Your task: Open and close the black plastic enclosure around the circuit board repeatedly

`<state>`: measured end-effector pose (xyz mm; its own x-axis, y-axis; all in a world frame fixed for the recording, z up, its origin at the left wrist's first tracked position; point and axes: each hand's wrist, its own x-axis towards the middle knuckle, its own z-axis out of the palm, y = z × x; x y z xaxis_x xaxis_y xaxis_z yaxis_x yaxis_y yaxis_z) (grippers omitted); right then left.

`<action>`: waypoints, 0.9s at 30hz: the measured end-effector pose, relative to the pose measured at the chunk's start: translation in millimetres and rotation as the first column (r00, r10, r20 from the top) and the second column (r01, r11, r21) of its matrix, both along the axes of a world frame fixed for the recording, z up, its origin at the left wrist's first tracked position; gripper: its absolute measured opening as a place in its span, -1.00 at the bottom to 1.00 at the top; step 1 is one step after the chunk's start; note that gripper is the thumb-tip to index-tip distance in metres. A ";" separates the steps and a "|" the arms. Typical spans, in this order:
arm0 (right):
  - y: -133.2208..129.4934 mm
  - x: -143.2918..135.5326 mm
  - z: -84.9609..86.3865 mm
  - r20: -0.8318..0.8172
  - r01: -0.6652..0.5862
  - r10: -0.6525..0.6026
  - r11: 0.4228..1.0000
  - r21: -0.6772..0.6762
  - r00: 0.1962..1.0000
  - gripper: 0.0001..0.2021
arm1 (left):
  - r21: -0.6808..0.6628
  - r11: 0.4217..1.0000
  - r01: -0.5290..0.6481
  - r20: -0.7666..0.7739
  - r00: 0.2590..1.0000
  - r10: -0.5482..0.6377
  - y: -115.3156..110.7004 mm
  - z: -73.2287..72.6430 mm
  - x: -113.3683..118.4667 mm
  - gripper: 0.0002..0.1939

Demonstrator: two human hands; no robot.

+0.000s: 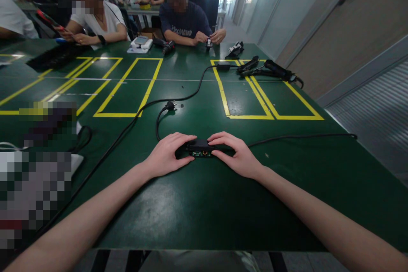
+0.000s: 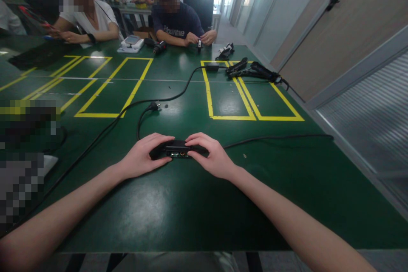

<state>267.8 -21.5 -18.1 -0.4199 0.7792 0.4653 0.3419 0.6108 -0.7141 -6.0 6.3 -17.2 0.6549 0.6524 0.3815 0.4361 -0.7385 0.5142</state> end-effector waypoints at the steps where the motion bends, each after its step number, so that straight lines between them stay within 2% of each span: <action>1: -0.1 -0.3 0.0 0.000 -0.011 0.011 1.000 0.003 1.000 -0.88 | 0.000 1.000 0.000 0.001 1.000 0.000 -0.1 0.2 0.1 -0.51; 19: -0.8 1.0 -5.4 0.129 -0.048 0.032 0.991 0.125 0.991 -0.78 | 0.003 1.000 0.025 -0.006 1.000 -0.025 0.3 0.0 1.1 -0.65; 27: -1.9 3.5 -5.8 0.194 -0.081 0.057 0.990 0.114 0.979 -0.73 | 0.039 0.999 0.029 -0.007 1.000 -0.029 0.2 -1.3 2.6 -0.75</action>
